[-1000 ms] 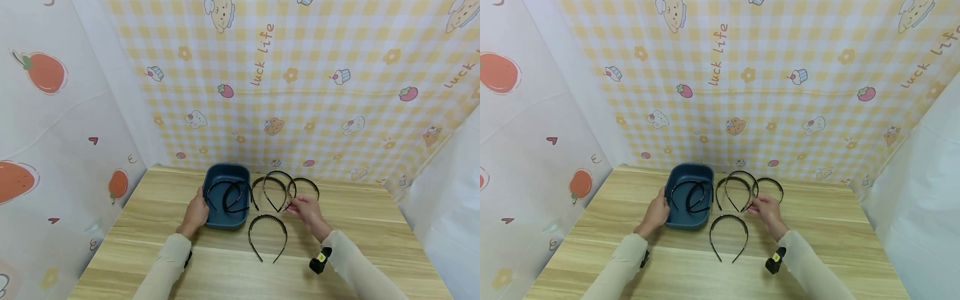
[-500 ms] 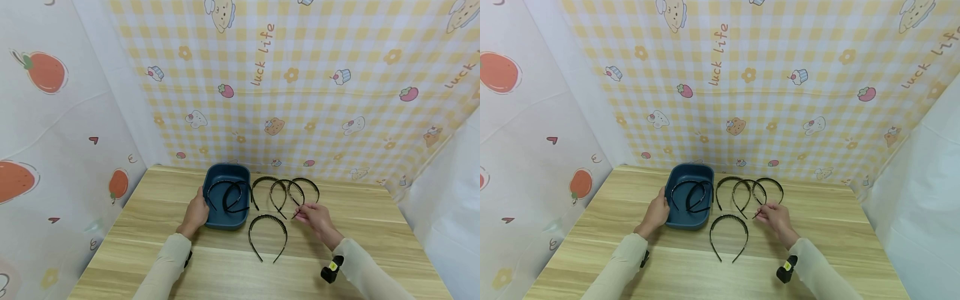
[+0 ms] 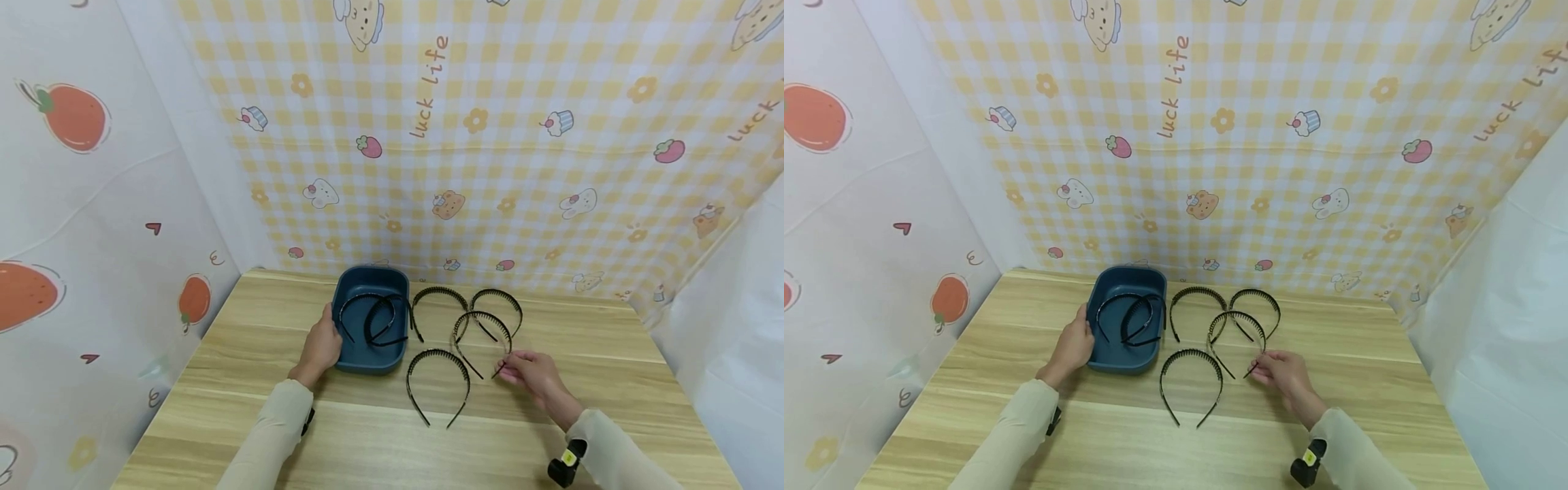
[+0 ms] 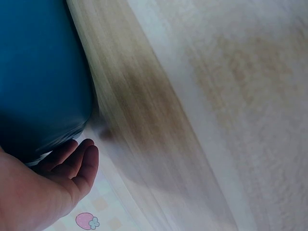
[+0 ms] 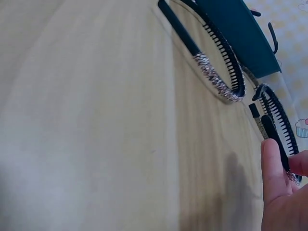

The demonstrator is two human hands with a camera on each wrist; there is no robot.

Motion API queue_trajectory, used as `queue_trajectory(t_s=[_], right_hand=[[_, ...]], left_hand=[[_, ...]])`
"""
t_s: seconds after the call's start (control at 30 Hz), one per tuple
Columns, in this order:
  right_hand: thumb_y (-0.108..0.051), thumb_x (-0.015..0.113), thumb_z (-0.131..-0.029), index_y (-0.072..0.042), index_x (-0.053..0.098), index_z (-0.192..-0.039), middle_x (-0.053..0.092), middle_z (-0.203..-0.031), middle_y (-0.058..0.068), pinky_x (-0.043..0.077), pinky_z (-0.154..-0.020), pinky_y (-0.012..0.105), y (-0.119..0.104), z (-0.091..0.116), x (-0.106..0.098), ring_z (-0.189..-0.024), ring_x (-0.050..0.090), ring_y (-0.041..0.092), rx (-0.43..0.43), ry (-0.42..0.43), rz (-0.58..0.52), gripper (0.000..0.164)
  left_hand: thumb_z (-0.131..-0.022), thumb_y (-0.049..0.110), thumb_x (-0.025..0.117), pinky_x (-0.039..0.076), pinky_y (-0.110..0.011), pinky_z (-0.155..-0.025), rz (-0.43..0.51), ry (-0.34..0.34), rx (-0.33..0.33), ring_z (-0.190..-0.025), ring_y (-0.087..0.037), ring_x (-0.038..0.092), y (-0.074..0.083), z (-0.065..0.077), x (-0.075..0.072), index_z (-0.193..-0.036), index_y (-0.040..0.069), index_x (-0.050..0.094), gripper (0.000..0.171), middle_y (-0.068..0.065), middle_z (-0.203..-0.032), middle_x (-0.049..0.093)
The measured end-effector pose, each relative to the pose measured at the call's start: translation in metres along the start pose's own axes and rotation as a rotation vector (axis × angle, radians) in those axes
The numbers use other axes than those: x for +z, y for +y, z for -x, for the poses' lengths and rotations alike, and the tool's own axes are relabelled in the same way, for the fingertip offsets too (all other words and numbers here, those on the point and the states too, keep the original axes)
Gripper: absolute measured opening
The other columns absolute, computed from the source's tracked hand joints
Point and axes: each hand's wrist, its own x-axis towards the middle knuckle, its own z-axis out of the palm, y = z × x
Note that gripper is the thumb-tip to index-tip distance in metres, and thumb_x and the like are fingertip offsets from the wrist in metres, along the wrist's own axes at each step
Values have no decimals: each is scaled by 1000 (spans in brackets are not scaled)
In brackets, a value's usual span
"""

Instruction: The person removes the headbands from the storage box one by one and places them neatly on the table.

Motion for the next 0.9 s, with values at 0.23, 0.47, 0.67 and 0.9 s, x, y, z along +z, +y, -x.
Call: queue_trajectory(t_s=[0.23,0.47,0.67,0.9], right_hand=[[3,53,-98,16,58,-111,74,-88,9,58,-75,26,12,16,-14,-78,73,15,35,-26,9,19],[4,54,-97,12,61,-106,74,-86,10,58,-75,26,24,29,-28,-78,73,16,82,-19,-16,14],[0,53,-98,6,64,-102,74,-86,7,58,-74,25,32,39,-37,-76,72,12,129,-13,15,12],[0,55,-97,5,63,-102,74,-88,7,58,-77,25,37,45,-41,-79,72,13,131,-22,1,11]], left_hand=[[-100,2,37,53,-48,-84,-3,-2,-3,-93,-33,67,-1,-1,2,-155,-3,21,57,-25,-110,67],[-100,2,37,53,-48,-83,-5,9,-1,-90,-32,66,-1,-1,2,-155,-2,21,57,-24,-106,67],[-99,2,37,53,-48,-83,-4,4,3,-89,-32,66,-1,-1,2,-154,-2,22,57,-23,-105,67],[-99,2,38,52,-48,-78,-2,12,2,-83,-31,66,-1,-2,2,-154,0,24,57,-21,-97,67]])
